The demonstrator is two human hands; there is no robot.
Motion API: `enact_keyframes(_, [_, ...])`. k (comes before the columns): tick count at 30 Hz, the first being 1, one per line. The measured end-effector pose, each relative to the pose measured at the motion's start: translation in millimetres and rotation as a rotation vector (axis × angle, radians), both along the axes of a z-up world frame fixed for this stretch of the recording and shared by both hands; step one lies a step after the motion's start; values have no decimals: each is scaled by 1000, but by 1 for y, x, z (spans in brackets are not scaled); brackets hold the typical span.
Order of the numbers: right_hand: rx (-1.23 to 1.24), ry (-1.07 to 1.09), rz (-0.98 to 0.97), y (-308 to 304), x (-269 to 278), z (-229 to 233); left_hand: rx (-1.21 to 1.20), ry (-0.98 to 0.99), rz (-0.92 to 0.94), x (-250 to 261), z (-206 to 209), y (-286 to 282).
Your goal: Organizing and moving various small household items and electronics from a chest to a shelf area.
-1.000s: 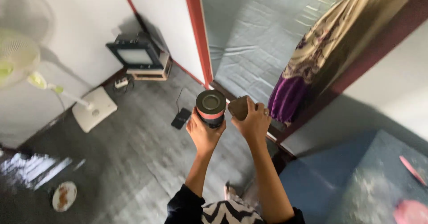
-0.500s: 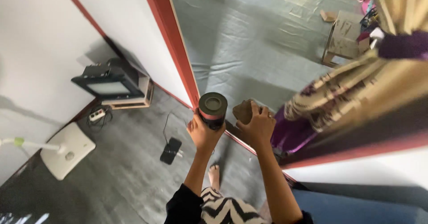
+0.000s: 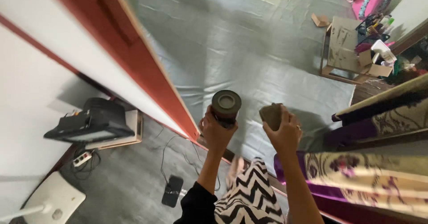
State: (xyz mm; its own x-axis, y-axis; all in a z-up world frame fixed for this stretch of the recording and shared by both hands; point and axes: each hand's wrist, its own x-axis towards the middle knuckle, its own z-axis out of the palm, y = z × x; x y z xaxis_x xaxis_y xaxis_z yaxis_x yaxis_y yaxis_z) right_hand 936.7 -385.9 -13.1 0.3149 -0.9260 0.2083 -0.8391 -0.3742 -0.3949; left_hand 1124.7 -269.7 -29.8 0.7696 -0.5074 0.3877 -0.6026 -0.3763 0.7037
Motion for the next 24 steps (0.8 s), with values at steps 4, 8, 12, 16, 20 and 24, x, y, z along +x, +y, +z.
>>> enact_keyframes(4, [27,-5,-61,-65,33,-5,-17,35,-84,31,5,-75])
enact_keyframes(8, [49,-16,-102,-148,71,-1,-47,51,-118,64,9,-164])
enact_keyframes(12, [54,10,-141,-228,102,16,-50,33,-160,96,29,-251])
enact_keyframes(16, [77,3,-204,-281,122,47,-9,81,-216,118,50,-308])
enact_keyframes(20, [83,-17,-236,-343,134,55,-31,50,-280,138,64,-373])
enact_keyframes(24, [108,-57,-297,-394,151,57,17,99,-338,159,68,-438])
